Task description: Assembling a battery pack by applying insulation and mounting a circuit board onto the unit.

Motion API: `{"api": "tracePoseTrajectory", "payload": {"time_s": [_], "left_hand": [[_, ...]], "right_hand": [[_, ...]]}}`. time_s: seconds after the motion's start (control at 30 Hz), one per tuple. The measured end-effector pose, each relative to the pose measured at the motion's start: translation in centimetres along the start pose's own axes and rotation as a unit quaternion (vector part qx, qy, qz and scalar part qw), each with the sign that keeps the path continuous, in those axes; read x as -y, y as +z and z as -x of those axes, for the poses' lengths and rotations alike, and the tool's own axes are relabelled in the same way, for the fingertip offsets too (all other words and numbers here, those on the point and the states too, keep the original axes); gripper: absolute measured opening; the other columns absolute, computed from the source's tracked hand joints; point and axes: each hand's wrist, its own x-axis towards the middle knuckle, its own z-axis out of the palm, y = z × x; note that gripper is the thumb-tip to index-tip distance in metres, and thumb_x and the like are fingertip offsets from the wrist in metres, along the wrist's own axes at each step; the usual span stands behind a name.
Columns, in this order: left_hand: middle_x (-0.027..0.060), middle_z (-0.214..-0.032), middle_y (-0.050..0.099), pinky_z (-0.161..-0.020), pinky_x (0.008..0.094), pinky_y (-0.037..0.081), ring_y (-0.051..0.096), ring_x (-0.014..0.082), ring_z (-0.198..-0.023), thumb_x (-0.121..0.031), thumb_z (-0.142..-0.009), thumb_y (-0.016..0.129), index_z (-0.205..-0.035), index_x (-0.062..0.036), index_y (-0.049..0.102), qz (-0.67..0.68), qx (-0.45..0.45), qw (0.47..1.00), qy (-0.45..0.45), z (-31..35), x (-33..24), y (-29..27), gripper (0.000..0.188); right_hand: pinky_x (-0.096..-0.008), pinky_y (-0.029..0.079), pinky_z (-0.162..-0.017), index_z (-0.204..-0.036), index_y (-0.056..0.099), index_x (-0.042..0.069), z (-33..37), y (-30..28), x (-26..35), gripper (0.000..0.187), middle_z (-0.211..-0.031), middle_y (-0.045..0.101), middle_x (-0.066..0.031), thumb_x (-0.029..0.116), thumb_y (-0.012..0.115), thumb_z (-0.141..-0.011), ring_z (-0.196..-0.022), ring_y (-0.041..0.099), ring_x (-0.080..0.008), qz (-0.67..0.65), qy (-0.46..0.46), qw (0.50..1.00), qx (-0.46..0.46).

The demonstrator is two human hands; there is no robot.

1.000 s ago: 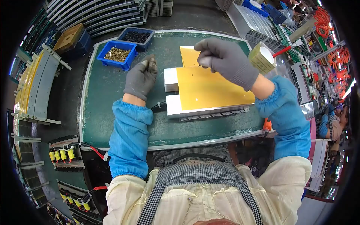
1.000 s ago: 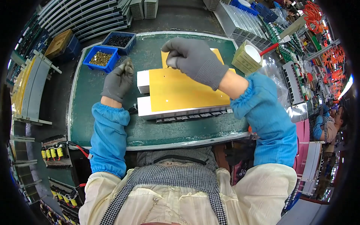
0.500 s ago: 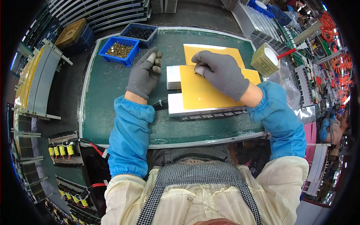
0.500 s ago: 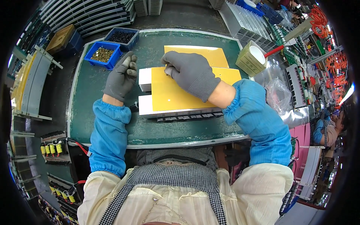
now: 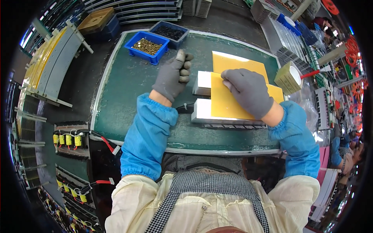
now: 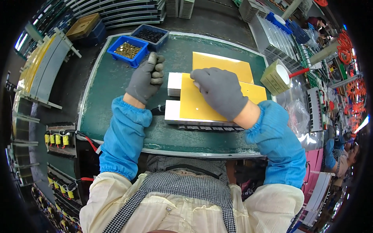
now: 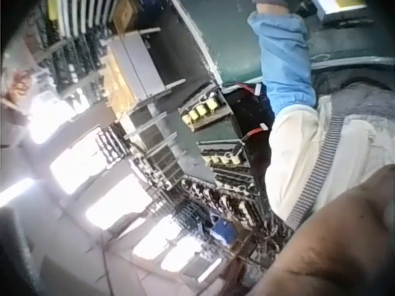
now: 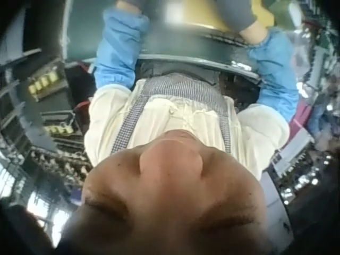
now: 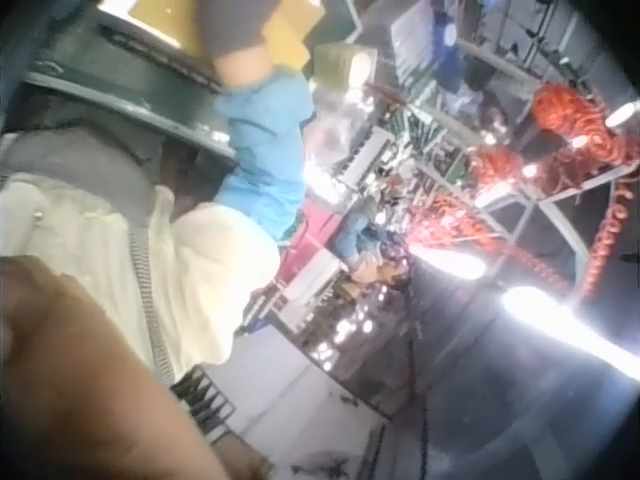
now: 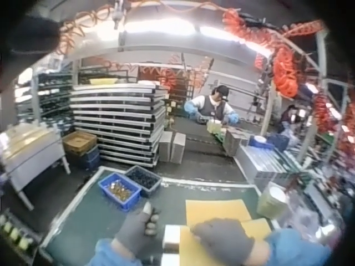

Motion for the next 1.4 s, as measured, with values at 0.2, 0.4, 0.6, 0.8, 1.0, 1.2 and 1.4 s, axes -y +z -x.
{"api": "tracePoseTrajectory", "payload": {"time_s": [0.2, 0.4, 0.6, 0.8, 1.0, 1.2, 1.4], "left_hand": [[-0.0055, -0.072, 0.048, -0.045, 0.0155, 0.030, 0.036, 0.0028, -0.056, -0.044, -0.098, 0.058, -0.106, -0.0034, 0.058, -0.055, -0.021, 0.998, 0.001, 0.9, -0.6, 0.6, 0.042], [-0.0060, -0.068, 0.049, -0.045, 0.0170, 0.029, 0.035, 0.0030, -0.051, -0.047, -0.097, 0.060, -0.101, -0.0025, 0.063, -0.073, -0.015, 0.997, 0.030, 1.2, -0.9, 0.9, 0.044], [-0.0047, -0.068, 0.054, -0.046, 0.0172, 0.031, 0.039, 0.0016, -0.052, -0.043, -0.097, 0.061, -0.092, -0.0044, 0.066, -0.108, 0.007, 0.989, 0.099, 1.4, -0.9, 0.9, 0.039], [-0.0031, -0.070, 0.057, -0.048, 0.0186, 0.034, 0.045, 0.0029, -0.055, -0.044, -0.095, 0.065, -0.089, -0.0060, 0.066, -0.134, -0.011, 0.981, 0.139, 1.5, -0.1, 0.7, 0.039], [-0.0065, -0.067, 0.050, -0.047, 0.0191, 0.034, 0.042, 0.0033, -0.052, -0.054, -0.095, 0.059, -0.093, -0.0071, 0.064, -0.129, -0.052, 0.987, 0.084, 0.3, 0.3, 0.7, 0.047], [0.0125, -0.101, 0.059, -0.079, 0.0268, 0.052, 0.057, 0.0205, -0.096, -0.004, -0.097, 0.044, -0.113, 0.0055, 0.055, 0.116, -0.088, 0.988, 0.054, -1.5, -0.1, -2.0, 0.021], [0.0236, -0.124, 0.056, -0.092, 0.0308, 0.059, 0.061, 0.0307, -0.114, 0.002, -0.100, 0.041, -0.126, 0.0112, 0.048, 0.147, -0.017, 0.989, 0.030, -3.1, 0.7, -4.3, 0.029]], "right_hand": [[-0.0402, 0.053, -0.068, -0.108, 0.062, 0.011, -3.5, -2.2, 0.8, 0.024, -0.088, 0.068, -0.0072, 0.012, 0.067, -0.085, -0.079, 0.067, -0.0290, -0.084, 0.013, 0.996, 0.006], [-0.0362, 0.056, -0.072, -0.118, 0.060, 0.012, -8.3, 0.3, 2.4, 0.033, -0.096, 0.071, -0.0065, 0.008, 0.067, -0.086, -0.086, 0.069, -0.0286, -0.174, -0.007, 0.985, -0.006], [-0.0335, 0.057, -0.074, -0.120, 0.060, 0.010, -10.0, 2.0, 1.6, 0.033, -0.094, 0.072, -0.0084, 0.006, 0.065, -0.088, -0.086, 0.071, -0.0239, -0.271, 0.085, 0.959, -0.024], [-0.0304, 0.056, -0.079, -0.121, 0.060, 0.007, -10.0, 2.6, 2.2, 0.035, -0.099, 0.071, -0.0075, 0.003, 0.066, -0.087, -0.092, 0.069, -0.0175, -0.307, 0.090, 0.947, 0.033], [-0.0316, 0.054, -0.072, -0.109, 0.062, 0.006, -8.5, 0.9, 0.9, 0.027, -0.089, 0.070, -0.0078, 0.004, 0.069, -0.083, -0.079, 0.069, -0.0200, -0.300, 0.060, 0.952, -0.020], [-0.0299, 0.054, -0.072, -0.108, 0.063, 0.002, -0.8, -6.9, -3.5, 0.024, -0.089, 0.070, -0.0109, 0.004, 0.067, -0.085, -0.080, 0.068, -0.0153, -0.222, 0.143, 0.964, 0.009], [-0.0280, 0.054, -0.078, -0.112, 0.062, 0.002, 7.5, -7.9, -6.8, 0.023, -0.089, 0.071, -0.0081, 0.008, 0.066, -0.090, -0.084, 0.070, -0.0152, -0.134, 0.300, 0.944, 0.034]]}}
